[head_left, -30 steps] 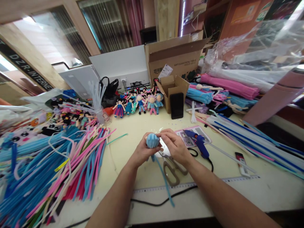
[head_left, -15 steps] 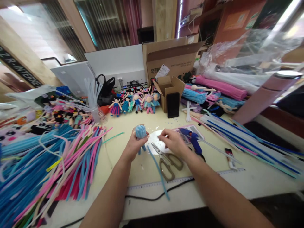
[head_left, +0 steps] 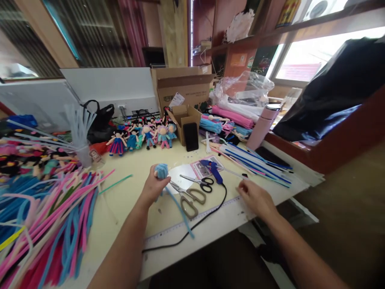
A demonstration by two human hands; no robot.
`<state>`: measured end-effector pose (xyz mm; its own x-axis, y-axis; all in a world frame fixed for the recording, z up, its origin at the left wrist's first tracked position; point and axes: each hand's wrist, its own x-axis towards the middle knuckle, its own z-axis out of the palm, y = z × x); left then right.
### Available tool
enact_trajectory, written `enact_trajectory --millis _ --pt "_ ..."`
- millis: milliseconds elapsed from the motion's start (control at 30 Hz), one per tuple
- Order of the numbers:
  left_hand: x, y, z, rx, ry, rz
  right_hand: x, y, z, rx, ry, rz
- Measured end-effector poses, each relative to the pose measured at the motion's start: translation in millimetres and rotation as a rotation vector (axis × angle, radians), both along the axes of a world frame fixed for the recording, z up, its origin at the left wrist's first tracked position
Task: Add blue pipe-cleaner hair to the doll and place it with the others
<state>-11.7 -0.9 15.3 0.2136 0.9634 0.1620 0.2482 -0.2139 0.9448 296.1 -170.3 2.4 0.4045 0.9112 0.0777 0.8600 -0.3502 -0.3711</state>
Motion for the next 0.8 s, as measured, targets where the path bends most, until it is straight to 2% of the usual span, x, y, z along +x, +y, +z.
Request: enact_trajectory --millis 67,133,300,400,500,567,667,733,800 --pt "1 -3 0.5 0.015 0.026 0.002 23 5 -2.1 -0.059 -0.085 -0.171" --pt "1 -5 0.7 0.02 0.035 -0.021 38 13 -4.1 -0.124 -0.105 -0.232" --pt "-1 -4 -2.3 0.022 -0.029 -0.089 48 27 -10.5 -0.241 -0.082 -0.198" --pt "-2 -1 -4.7 0.005 -0.091 -0.102 50 20 -12.4 -0.255 -0.115 -0.152" --pt "-3 0 -4.9 0.035 -0.071 -0.082 47 3 -9.4 -0.253 -0.083 -0.084" --pt "-4 0 -3.9 0.048 -0.053 -0.072 36 -8 -2.2 -0.247 0.085 0.047" --pt "-7 0 -2.5 0.048 -0.04 -0.073 2 -13 16.8 -0.163 0.382 0.356" --pt "-9 0 -2.3 0.045 -0.032 -0.068 -27 -1 31.7 -0.051 0.486 0.442" --pt "-10 0 -2.7 0.033 -0.029 -0.065 -55 21 43.6 0.047 0.559 0.511"
